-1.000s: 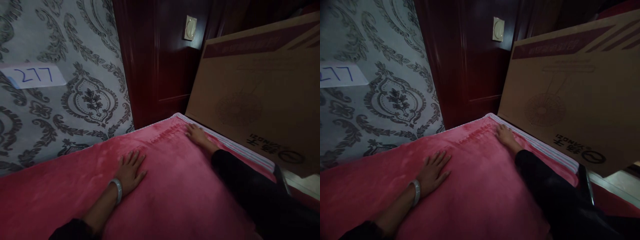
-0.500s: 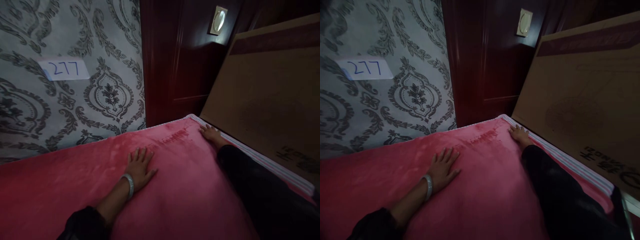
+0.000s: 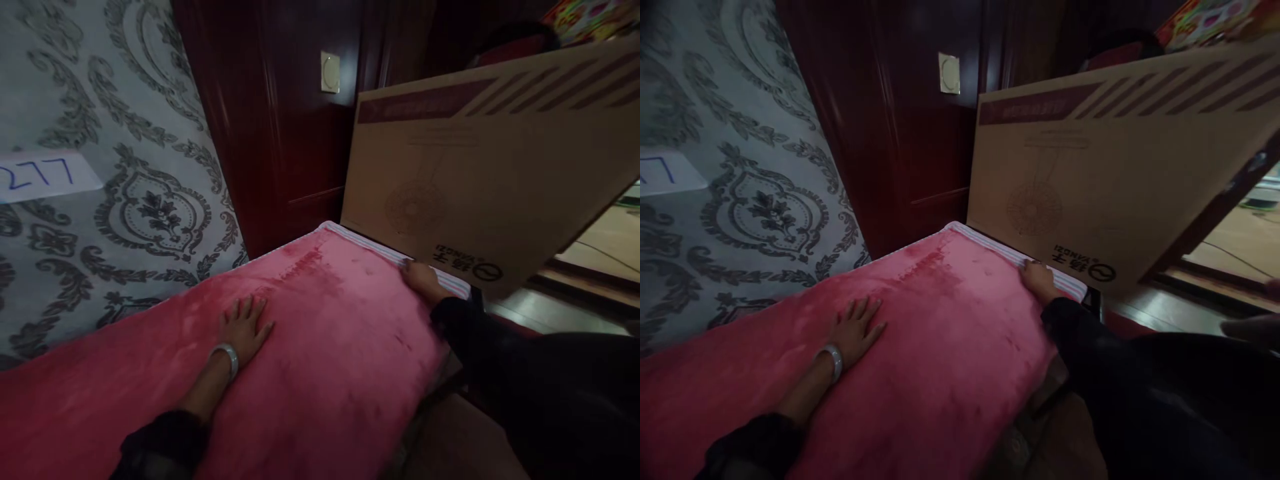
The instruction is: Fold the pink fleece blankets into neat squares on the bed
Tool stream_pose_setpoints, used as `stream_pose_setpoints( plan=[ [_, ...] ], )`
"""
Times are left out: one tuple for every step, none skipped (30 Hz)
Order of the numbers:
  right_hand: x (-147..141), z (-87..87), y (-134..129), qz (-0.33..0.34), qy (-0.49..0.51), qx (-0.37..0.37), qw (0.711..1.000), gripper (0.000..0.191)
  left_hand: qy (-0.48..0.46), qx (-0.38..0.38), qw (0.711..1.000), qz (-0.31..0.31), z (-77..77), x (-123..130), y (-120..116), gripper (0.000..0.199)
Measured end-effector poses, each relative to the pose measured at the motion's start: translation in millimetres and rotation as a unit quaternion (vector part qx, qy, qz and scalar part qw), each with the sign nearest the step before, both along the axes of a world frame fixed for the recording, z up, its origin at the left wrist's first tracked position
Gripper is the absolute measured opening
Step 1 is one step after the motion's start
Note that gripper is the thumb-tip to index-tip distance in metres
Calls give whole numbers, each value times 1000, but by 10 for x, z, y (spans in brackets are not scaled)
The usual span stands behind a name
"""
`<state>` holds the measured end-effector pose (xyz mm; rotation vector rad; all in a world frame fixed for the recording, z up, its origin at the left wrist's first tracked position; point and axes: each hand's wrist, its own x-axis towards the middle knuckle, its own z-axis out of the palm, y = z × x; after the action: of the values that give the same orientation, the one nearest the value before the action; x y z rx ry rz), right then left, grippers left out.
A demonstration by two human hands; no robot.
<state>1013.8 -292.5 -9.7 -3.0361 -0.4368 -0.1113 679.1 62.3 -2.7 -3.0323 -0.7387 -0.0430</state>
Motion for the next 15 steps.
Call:
stream_pose_setpoints(
  plan=[
    [-58, 10, -97, -10, -3, 3, 1000, 49, 6, 5, 1000, 2, 30, 6, -15, 67],
    [-129, 7, -188, -18, -7, 5, 1000, 48, 13, 11, 1000, 3, 65, 9, -37, 66],
    [-206, -3, -272, -23, -10, 6, 1000, 48, 19, 16, 1000, 3, 106, 4, -68, 66],
    [-281, -19, -346, -26, -13, 7, 1000, 48, 23, 20, 1000, 2, 150, -12, -110, 66],
    [-348, -36, -410, -29, -15, 9, 999, 48, 25, 21, 999, 0, 193, -45, -163, 66],
    [-401, -53, -463, -32, -15, 12, 999, 48, 24, 18, 1000, -4, 231, -97, -226, 66],
    [-439, -67, -505, -33, -13, 16, 999, 48, 23, 11, 1000, -10, 260, -173, -300, 67],
    [-460, -77, -536, -32, -10, 22, 999, 46, 21, 2, 1000, -19, 274, -273, -379, 67],
    [-468, -84, -560, -31, -7, 28, 999, 43, 17, -6, 999, -30, 270, -394, -462, 67],
    [-463, -86, -577, -31, -2, 35, 999, 41, 13, -13, 999, -43, 248, -534, -544, 66],
    [-451, -85, -592, -34, 2, 43, 998, 39, 9, -18, 998, -56, 206, -685, -621, 65],
    [-434, -80, -604, -40, 5, 50, 998, 37, 6, -20, 998, -65, 150, -840, -689, 65],
    [-416, -75, -615, -48, 8, 56, 997, 37, 6, -19, 997, -68, 83, -992, -747, 64],
    [-398, -68, -623, -55, 11, 61, 997, 37, 7, -15, 998, -66, 13, -1130, -794, 63],
    [-384, -59, -624, -61, 14, 65, 996, 38, 7, -9, 998, -59, -55, -1250, -831, 62]
  ],
)
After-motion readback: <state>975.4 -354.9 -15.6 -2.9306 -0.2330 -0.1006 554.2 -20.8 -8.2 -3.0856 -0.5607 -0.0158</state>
